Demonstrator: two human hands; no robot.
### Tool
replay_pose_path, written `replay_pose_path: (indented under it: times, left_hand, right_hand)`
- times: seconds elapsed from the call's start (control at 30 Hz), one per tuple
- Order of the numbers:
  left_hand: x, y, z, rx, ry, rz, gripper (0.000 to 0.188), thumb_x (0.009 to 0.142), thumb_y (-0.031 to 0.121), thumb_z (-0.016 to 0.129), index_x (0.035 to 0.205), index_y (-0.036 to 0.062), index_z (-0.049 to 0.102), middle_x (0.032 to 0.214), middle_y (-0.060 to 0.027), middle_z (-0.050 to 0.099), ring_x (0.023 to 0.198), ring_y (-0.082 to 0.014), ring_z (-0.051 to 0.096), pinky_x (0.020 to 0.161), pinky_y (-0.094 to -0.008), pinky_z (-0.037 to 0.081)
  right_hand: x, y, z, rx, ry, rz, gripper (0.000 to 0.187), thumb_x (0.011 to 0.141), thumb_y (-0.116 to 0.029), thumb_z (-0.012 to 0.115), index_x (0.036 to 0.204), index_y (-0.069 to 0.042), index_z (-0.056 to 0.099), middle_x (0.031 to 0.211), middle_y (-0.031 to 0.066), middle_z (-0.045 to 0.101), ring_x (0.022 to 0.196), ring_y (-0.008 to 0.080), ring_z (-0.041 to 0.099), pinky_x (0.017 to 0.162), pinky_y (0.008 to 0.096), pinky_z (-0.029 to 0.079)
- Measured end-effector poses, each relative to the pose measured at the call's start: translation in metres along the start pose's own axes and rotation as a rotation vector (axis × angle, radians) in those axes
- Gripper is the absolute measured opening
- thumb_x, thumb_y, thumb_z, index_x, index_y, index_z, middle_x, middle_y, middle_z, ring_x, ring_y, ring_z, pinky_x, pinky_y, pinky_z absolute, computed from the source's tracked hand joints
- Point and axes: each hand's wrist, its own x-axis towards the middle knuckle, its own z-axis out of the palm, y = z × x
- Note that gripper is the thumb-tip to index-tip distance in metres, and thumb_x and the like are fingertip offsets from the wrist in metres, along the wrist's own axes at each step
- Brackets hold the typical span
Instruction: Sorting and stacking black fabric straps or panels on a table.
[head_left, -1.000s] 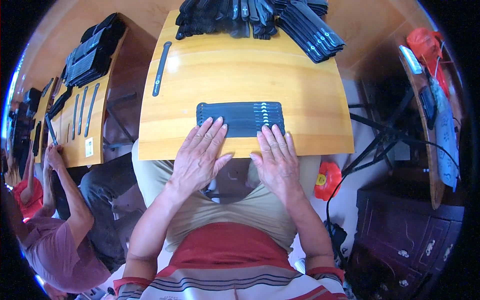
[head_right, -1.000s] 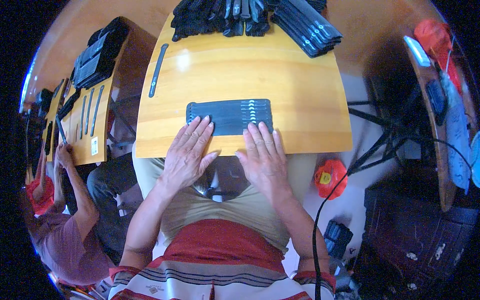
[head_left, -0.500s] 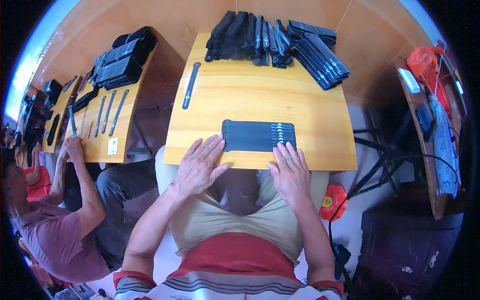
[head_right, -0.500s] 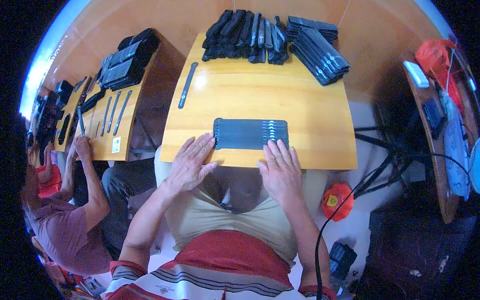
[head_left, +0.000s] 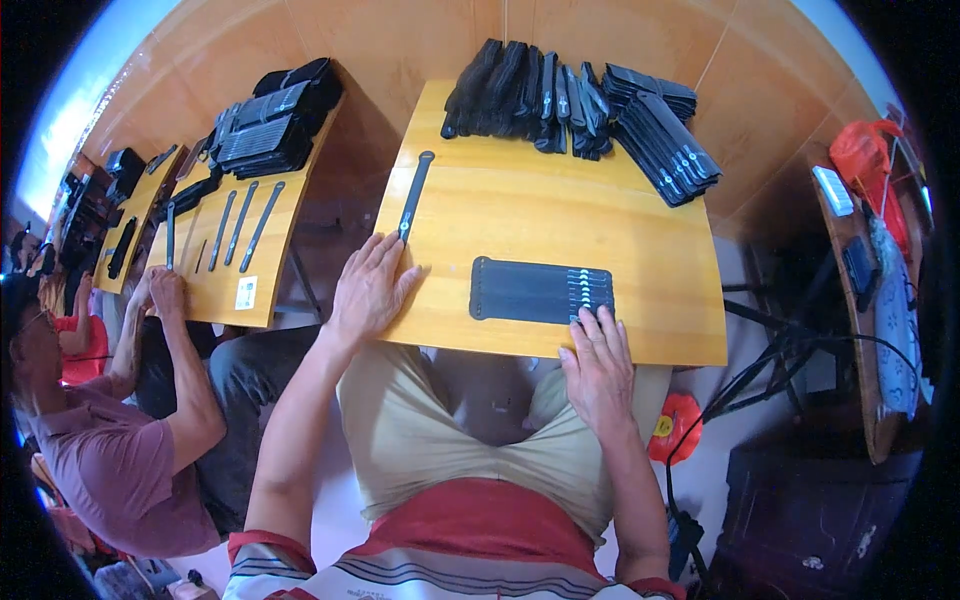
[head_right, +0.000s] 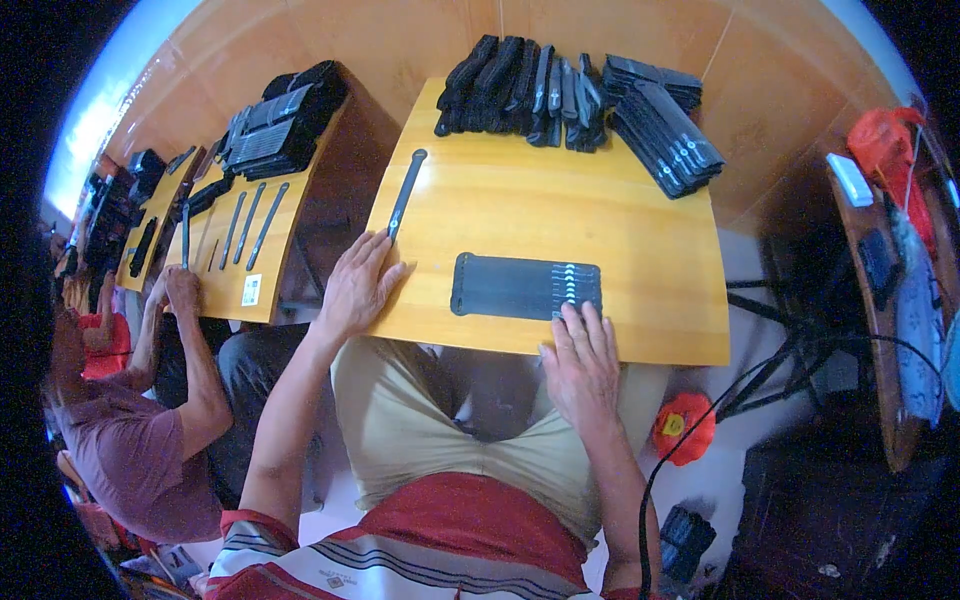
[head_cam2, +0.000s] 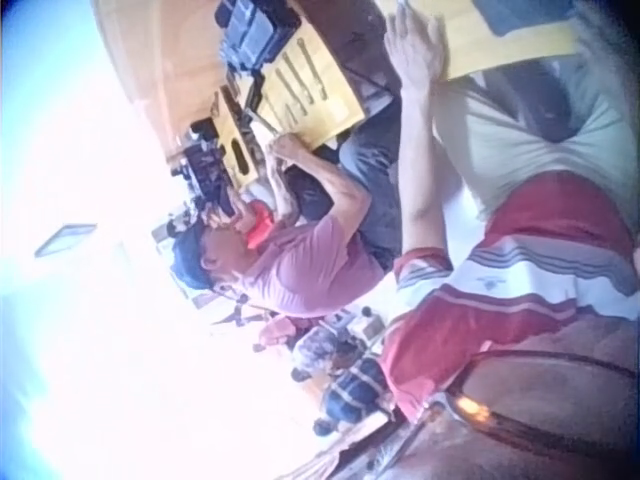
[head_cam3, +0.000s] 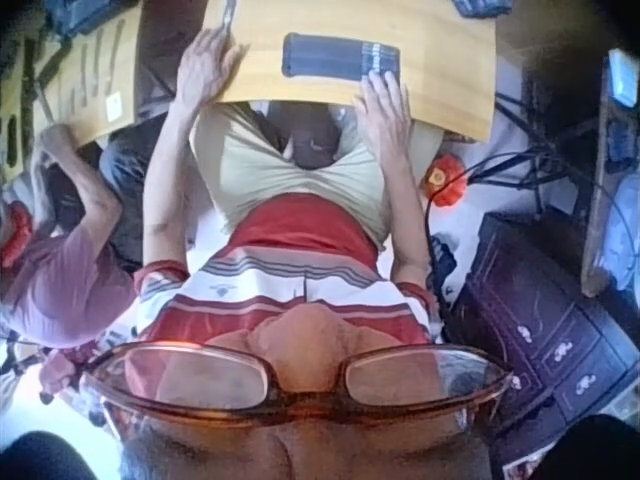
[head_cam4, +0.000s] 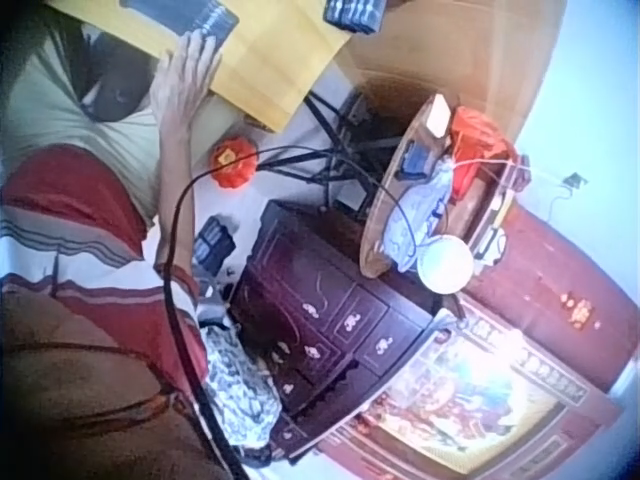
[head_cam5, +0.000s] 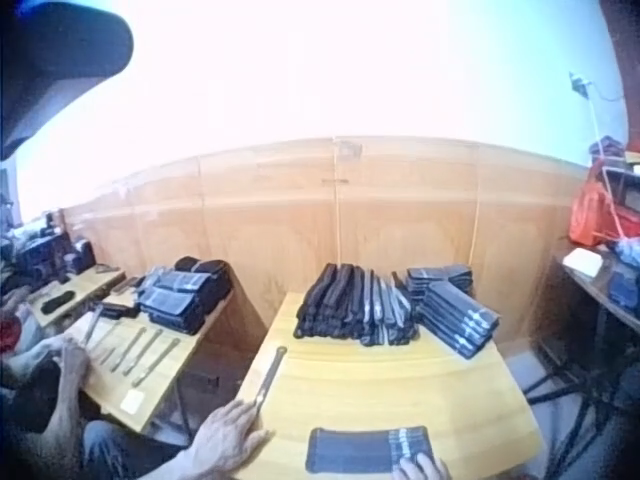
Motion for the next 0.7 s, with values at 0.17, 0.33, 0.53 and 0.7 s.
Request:
replay_pose_path:
  times: [0.17, 0.33, 0.53, 0.7]
  left_hand:
    - [-0.056, 0.041, -0.018, 0.087, 0.085, 0.064, 0.061, 0.094, 0.046, 0.067, 0.128, -0.0037, 0.062, 0.134, -0.0183, 0.059, 0.129, -0.0368, 0.053, 0.109, -0.0459, 0.044]
    - [-0.099, 0.047, -0.017, 0.082, 0.113, 0.097, 0.034, 0.087, 0.02, 0.075, 0.115, 0.0027, 0.068, 0.117, -0.0121, 0.064, 0.11, -0.0285, 0.062, 0.09, -0.0403, 0.053]
    - [-0.124, 0.068, -0.016, -0.013, 0.276, 0.113, 0.021, 0.079, 0.007, 0.076, 0.099, 0.0054, 0.07, 0.097, -0.0063, 0.067, 0.08, -0.0232, 0.067, 0.065, -0.0348, 0.054]
    - [-0.143, 0.09, -0.009, -0.174, 0.396, 0.125, 0.023, 0.07, 0.003, 0.083, 0.089, 0.005, 0.071, 0.09, -0.0075, 0.068, 0.071, -0.0228, 0.067, 0.059, -0.0325, 0.054]
  right_hand:
    - [0.001, -0.029, -0.004, 0.039, 0.105, -0.116, 0.034, 0.086, -0.023, 0.078, 0.112, -0.002, 0.07, 0.133, 0.0177, 0.063, 0.129, 0.0382, 0.055, 0.112, 0.0542, 0.043]
    - [0.006, -0.082, 0.011, 0.556, 0.237, -0.193, 0.024, 0.083, -0.01, 0.079, 0.104, 0.0, 0.07, 0.11, 0.0128, 0.072, 0.094, 0.0303, 0.072, 0.081, 0.0401, 0.06]
    - [0.019, -0.14, 0.018, 1.136, -0.334, 0.329, 0.031, 0.097, -0.014, 0.07, 0.119, 0.007, 0.064, 0.101, 0.0201, 0.074, 0.09, 0.0216, 0.075, 0.073, 0.0327, 0.058]
    - [0.023, -0.15, 0.054, 1.351, -0.296, 0.357, 0.029, 0.096, -0.009, 0.069, 0.119, 0.009, 0.065, 0.101, 0.0171, 0.075, 0.092, 0.0136, 0.07, 0.079, 0.0281, 0.056]
